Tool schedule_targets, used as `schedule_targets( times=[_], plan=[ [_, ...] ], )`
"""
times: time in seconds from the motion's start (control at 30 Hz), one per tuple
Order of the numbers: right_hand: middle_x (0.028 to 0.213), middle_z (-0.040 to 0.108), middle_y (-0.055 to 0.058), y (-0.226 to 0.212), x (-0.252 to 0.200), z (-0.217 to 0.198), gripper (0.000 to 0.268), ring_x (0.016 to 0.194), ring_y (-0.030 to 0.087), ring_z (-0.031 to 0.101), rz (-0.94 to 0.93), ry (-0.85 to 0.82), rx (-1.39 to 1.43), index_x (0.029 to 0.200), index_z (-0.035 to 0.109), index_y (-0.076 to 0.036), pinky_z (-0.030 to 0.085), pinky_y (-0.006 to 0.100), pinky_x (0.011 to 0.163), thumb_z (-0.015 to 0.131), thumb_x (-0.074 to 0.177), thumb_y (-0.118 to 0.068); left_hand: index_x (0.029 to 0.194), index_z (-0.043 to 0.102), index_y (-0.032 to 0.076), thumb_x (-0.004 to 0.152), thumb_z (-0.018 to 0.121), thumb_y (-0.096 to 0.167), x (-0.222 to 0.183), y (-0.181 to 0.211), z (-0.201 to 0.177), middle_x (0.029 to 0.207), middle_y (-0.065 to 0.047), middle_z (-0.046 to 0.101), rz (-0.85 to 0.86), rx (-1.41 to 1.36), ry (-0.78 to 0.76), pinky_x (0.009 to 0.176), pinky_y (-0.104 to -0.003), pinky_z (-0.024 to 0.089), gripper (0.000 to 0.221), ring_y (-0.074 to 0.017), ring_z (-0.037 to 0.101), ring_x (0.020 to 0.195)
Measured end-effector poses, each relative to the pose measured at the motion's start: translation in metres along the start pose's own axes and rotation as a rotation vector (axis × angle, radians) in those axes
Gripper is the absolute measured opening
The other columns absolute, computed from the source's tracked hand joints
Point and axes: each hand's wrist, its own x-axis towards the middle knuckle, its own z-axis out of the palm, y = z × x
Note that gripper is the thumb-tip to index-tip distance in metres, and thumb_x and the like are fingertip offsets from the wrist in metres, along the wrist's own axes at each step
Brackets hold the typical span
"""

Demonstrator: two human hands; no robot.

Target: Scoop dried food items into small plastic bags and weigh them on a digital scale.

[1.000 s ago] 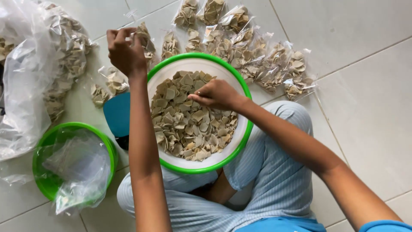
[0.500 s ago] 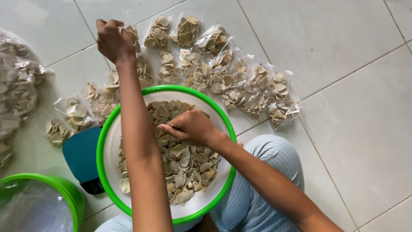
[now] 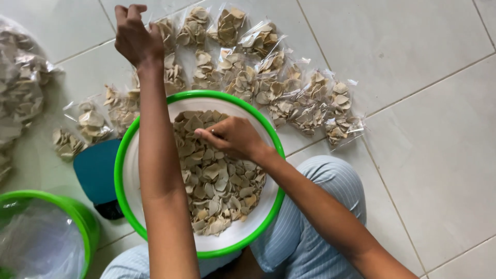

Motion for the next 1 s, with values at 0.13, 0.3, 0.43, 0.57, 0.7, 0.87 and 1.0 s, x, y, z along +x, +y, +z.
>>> schedule_targets(
  times=[0.13,0.3,0.43,0.57,0.7,0.87,1.0],
  plan=[
    [0.041,0.046,-0.007,0.016,-0.001,0.009,0.055,0.032,0.008,0.033,0.098,-0.041,0.093,0.055,0.066,-0.018,0.027,0.026,0.037,0.058,0.103,-0.042,0.092,0.071,0.022,0.074,0.079,0.002,-0.013,0.015,-0.1,0.09,0.004,0.067,0.034,-0.229,0.062,0.05,-0.035,0.055,0.028,-0.013,0.073,0.068],
    [0.041,0.039,-0.006,0.023,-0.005,0.009,0.064,0.035,0.009,0.028,0.071,-0.013,0.066,0.047,0.045,-0.018,0.022,0.028,0.04,0.059,0.106,-0.039,0.099,0.073,0.015,0.089,0.073,-0.001,-0.071,-0.008,-0.229,0.094,-0.002,0.072,0.056,-0.387,0.034,0.047,-0.021,0.058,0.02,-0.0111,0.074,0.069],
    [0.045,0.049,-0.001,0.03,-0.009,0.012,0.056,0.042,0.02,0.046,0.056,0.012,0.061,0.054,0.052,-0.018,0.036,0.033,0.046,0.059,0.104,-0.042,0.105,0.078,0.02,0.093,0.076,0.008,-0.147,-0.095,-0.316,0.098,-0.005,0.071,-0.18,-0.186,-0.086,0.066,-0.035,0.058,0.017,-0.022,0.072,0.081],
    [0.053,0.065,-0.005,0.023,-0.017,0.01,0.027,0.036,0.008,0.043,-0.179,0.009,-0.081,0.09,0.083,-0.017,0.036,0.024,0.037,0.064,0.105,-0.03,0.122,0.08,0.024,0.096,0.08,0.038,-0.241,-0.23,-0.375,0.115,-0.011,0.064,-0.501,0.233,-0.387,0.074,-0.056,0.051,0.03,-0.0364,0.066,0.093],
    [0.049,0.057,-0.006,0.014,-0.033,0.003,0.036,0.032,0.006,0.039,-0.248,-0.083,-0.165,0.083,0.079,-0.016,0.034,0.019,0.036,0.06,0.11,-0.03,0.137,0.072,0.013,0.087,0.076,0.064,-0.291,-0.272,-0.42,0.134,-0.018,0.053,-0.635,0.263,-0.633,0.087,-0.061,0.048,0.071,-0.0417,0.059,0.114],
    [0.055,0.066,-0.003,0.019,-0.045,0.0,0.04,0.033,0.009,0.046,-0.222,-0.142,-0.253,0.094,0.081,-0.016,0.042,0.025,0.04,0.053,0.111,-0.04,0.116,0.08,0.038,0.084,0.08,0.033,-0.322,-0.278,-0.424,0.104,-0.007,0.078,-0.715,0.206,-0.672,0.077,-0.045,0.053,0.033,-0.0336,0.07,0.095],
    [0.062,0.071,0.0,0.001,-0.05,-0.014,0.038,0.041,0.014,0.056,-0.184,-0.139,-0.286,0.099,0.082,-0.016,0.048,0.031,0.046,0.054,0.11,-0.04,0.107,0.082,0.039,0.088,0.085,0.027,-0.33,-0.276,-0.417,0.096,-0.006,0.078,-0.708,0.215,-0.534,0.069,-0.044,0.055,0.023,-0.0303,0.072,0.082]
  ],
)
